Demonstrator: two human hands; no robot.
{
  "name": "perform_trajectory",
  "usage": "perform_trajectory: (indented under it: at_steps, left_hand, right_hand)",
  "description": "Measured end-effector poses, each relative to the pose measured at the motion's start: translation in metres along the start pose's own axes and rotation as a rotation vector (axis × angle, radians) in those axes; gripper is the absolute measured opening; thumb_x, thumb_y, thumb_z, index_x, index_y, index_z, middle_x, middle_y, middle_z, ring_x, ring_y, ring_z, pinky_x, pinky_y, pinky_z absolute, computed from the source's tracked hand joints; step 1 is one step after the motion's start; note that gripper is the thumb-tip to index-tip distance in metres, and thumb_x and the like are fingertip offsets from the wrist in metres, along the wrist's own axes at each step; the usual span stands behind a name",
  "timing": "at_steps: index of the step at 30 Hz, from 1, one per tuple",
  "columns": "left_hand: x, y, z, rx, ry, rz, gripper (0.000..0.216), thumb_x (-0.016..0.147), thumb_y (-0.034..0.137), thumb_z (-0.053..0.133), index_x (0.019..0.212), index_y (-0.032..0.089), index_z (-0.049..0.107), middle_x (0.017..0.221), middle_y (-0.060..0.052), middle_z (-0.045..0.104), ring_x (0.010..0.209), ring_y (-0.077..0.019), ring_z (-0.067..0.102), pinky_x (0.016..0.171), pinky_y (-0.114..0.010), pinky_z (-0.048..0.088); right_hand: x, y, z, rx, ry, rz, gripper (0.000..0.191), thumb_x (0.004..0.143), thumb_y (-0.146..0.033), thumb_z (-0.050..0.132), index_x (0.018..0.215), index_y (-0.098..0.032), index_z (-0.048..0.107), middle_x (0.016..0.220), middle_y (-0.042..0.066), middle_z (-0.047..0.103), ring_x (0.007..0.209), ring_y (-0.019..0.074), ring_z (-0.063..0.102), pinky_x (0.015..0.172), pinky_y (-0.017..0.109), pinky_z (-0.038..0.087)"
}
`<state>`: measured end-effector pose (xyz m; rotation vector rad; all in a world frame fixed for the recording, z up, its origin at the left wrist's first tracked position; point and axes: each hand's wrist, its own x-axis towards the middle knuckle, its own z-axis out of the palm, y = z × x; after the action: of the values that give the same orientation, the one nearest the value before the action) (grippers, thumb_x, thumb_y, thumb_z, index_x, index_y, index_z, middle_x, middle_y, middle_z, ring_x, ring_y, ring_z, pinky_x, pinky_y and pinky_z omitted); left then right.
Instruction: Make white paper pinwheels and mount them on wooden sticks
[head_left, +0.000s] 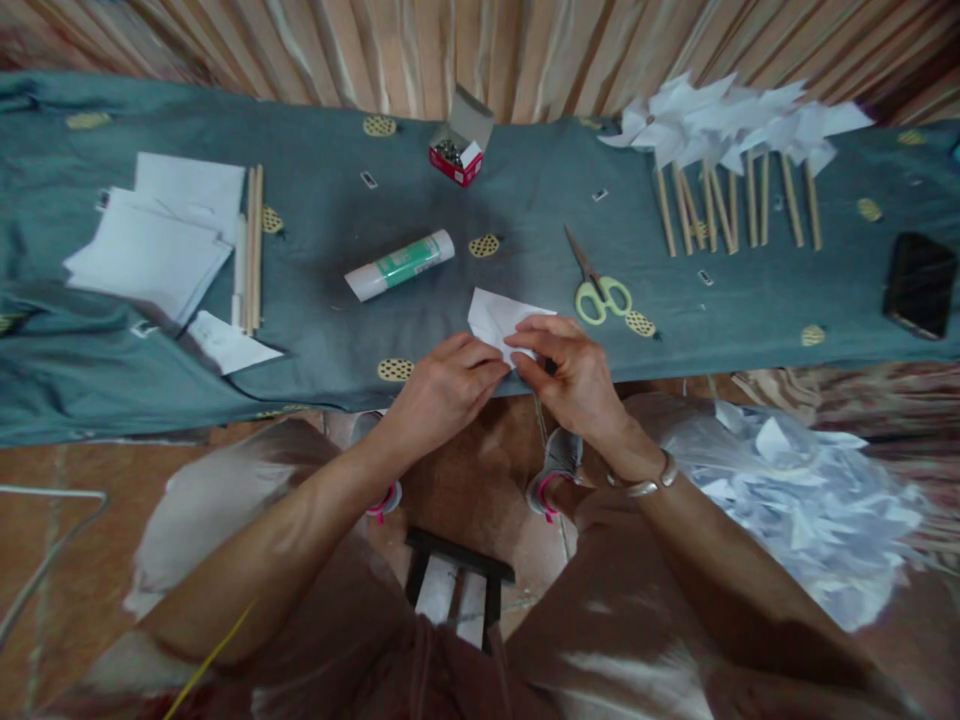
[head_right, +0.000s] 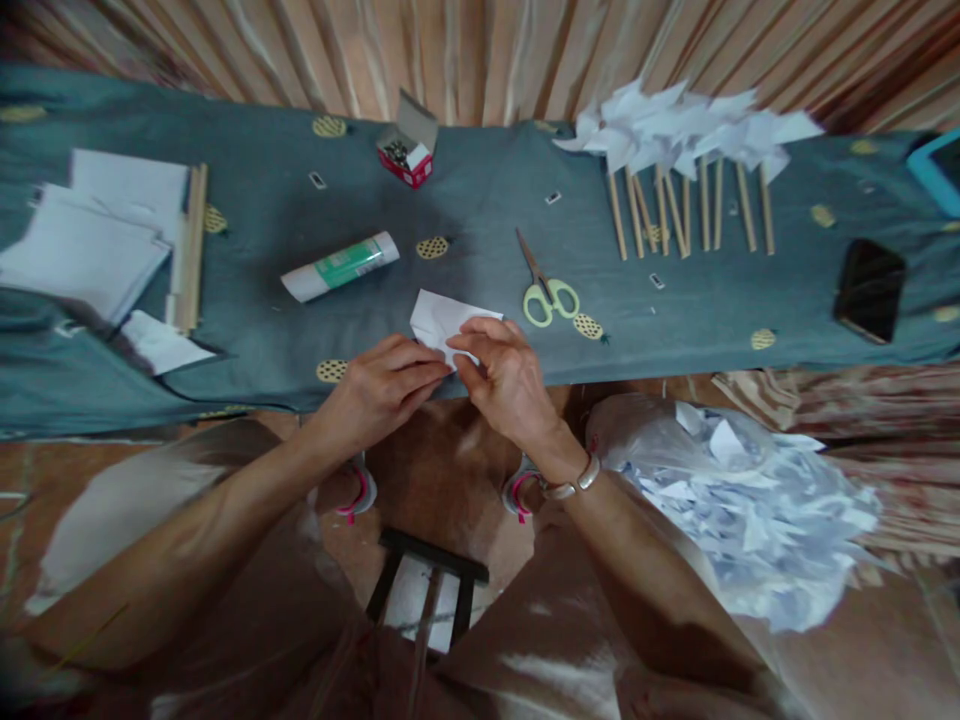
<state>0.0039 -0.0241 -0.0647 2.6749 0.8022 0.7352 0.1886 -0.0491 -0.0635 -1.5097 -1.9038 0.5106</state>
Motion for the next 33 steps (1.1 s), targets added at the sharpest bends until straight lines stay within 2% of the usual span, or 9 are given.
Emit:
perform_trajectory:
  at_steps: [6,10,14,20,24,28,33]
  left_hand:
    - [0.0,0.001,0.0,-0.001,-0.015,-0.005,0.019,0.093,0.017,0.048,0.093,0.012,0.066,0.092,-0.008,0.068,0.086,-0.0174,0.058,0.077,-0.03,0.052]
    - [-0.001,0.0,0.0,-0.009,-0.029,-0.013,0.019,0.093,0.017,0.048,0.093,0.013,0.067,0.092,-0.008,0.067,0.088,-0.018,0.058,0.078,-0.031,0.052]
    - [-0.002,-0.001,0.0,-0.006,-0.051,-0.016,0.019,0.092,0.018,0.049,0.094,0.012,0.067,0.092,-0.009,0.066,0.089,-0.0187,0.058,0.078,-0.032,0.053]
    - [-0.001,-0.002,0.001,0.015,-0.039,-0.01,0.017,0.09,0.016,0.051,0.094,0.011,0.067,0.093,-0.009,0.066,0.088,-0.0192,0.058,0.078,-0.032,0.053]
    - [0.0,-0.001,0.0,0.03,-0.029,0.012,0.016,0.09,0.014,0.052,0.094,0.011,0.066,0.093,-0.009,0.067,0.087,-0.0187,0.058,0.077,-0.032,0.053]
    - [-0.001,-0.001,-0.002,0.047,-0.013,0.021,0.018,0.091,0.014,0.05,0.096,0.011,0.067,0.094,-0.01,0.068,0.087,-0.0187,0.059,0.076,-0.031,0.053]
    - [0.0,-0.014,-0.006,0.07,0.041,-0.024,0.019,0.091,0.017,0.05,0.096,0.014,0.069,0.093,-0.008,0.069,0.086,-0.0183,0.06,0.076,-0.033,0.052]
  right_hand:
    - [-0.003,-0.002,0.001,-0.112,-0.02,-0.077,0.024,0.088,-0.017,0.049,0.099,-0.022,0.07,0.108,0.008,0.063,0.099,0.0234,0.057,0.09,0.043,0.048]
    - [-0.007,-0.005,0.006,-0.186,-0.026,-0.119,0.029,0.086,-0.013,0.045,0.103,-0.02,0.067,0.116,0.011,0.06,0.103,0.0256,0.054,0.093,0.046,0.047]
    - [-0.01,-0.01,0.013,-0.216,-0.027,-0.113,0.029,0.085,-0.013,0.043,0.104,-0.021,0.064,0.124,0.011,0.056,0.112,0.0286,0.049,0.095,0.05,0.044]
    - [-0.011,-0.01,0.017,-0.259,-0.008,-0.097,0.03,0.085,-0.012,0.043,0.105,-0.021,0.064,0.127,0.011,0.056,0.114,0.0296,0.049,0.093,0.05,0.043]
    - [-0.012,-0.008,0.012,-0.223,-0.006,-0.089,0.032,0.084,-0.011,0.044,0.107,-0.021,0.064,0.127,0.011,0.057,0.115,0.0285,0.05,0.095,0.05,0.044]
    - [-0.011,0.001,0.002,-0.152,0.061,-0.067,0.036,0.085,-0.012,0.042,0.113,-0.021,0.063,0.125,0.011,0.059,0.117,0.0268,0.053,0.1,0.05,0.043]
    - [-0.007,0.011,-0.007,-0.18,0.099,-0.041,0.035,0.086,-0.014,0.043,0.113,-0.021,0.063,0.122,0.01,0.063,0.117,0.0258,0.055,0.102,0.049,0.043]
